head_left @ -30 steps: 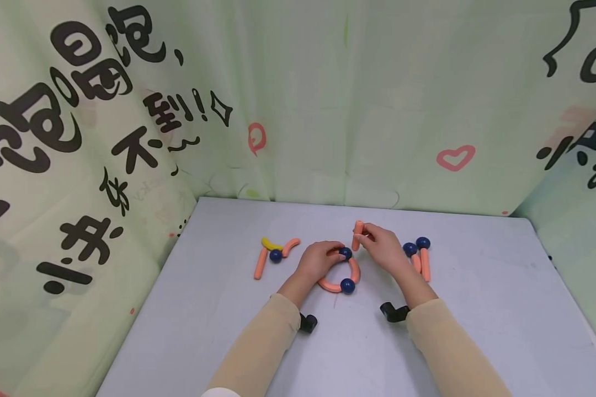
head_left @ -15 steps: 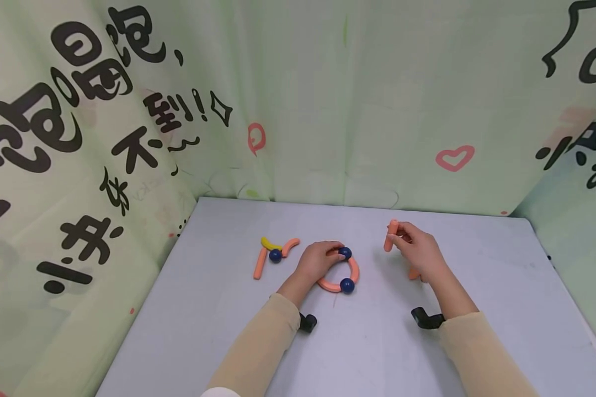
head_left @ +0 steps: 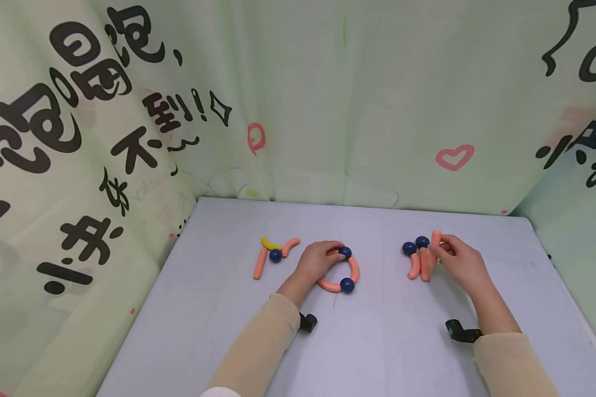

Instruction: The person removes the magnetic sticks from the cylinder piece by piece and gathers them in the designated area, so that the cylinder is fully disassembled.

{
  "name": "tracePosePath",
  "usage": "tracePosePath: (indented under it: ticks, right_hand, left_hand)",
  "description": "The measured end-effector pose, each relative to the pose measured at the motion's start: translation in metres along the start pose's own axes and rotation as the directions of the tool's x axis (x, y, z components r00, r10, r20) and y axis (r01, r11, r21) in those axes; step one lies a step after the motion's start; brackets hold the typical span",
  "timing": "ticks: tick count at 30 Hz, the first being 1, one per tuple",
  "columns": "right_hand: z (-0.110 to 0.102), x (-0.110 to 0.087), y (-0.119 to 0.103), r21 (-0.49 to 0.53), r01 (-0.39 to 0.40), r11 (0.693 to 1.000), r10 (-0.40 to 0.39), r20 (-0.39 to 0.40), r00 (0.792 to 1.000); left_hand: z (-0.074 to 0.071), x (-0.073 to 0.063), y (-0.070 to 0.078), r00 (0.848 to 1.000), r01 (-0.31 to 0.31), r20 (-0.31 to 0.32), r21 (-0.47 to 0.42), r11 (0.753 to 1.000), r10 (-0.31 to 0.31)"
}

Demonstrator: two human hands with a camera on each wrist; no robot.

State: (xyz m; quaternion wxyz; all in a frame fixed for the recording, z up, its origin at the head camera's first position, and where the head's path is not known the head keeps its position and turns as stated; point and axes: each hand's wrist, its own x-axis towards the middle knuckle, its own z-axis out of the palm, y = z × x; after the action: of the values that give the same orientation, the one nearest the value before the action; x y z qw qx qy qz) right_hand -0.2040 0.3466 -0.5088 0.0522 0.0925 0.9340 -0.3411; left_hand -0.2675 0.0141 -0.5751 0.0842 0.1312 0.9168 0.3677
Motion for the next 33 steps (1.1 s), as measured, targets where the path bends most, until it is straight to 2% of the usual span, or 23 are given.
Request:
tracePosePath:
  ticks: [5, 14, 26, 33]
  right_hand:
    - [0.000, 0.004, 0.023, -0.044, -0.071, 0.997, 0.071, -0.007, 0.997]
    - [0.005, 0.012, 0.044, -0.094, -0.172, 0.981, 0.179, 0.070, 0.981]
    - [0.008, 0.016, 0.048, -0.119, -0.179, 0.977, 0.189, 0.074, 0.979]
    - [0.009, 0.014, 0.047, -0.121, -0.158, 0.980, 0.168, 0.070, 0.983]
  left_hand:
    - [-0.001, -0.001, 0.000, 1.000, 0.000, -0.003, -0.003, 1.000, 0.000]
    - [0.000, -0.001, -0.001, 1.000, 0.001, -0.002, -0.012, 1.000, -0.001]
    - [-0.001, -0.002, 0.001, 1.000, 0.030, 0.005, -0.016, 0.999, -0.030]
    - [0.000, 0.001, 0.001, 0.999, 0.037, 0.013, -0.005, 0.999, -0.037]
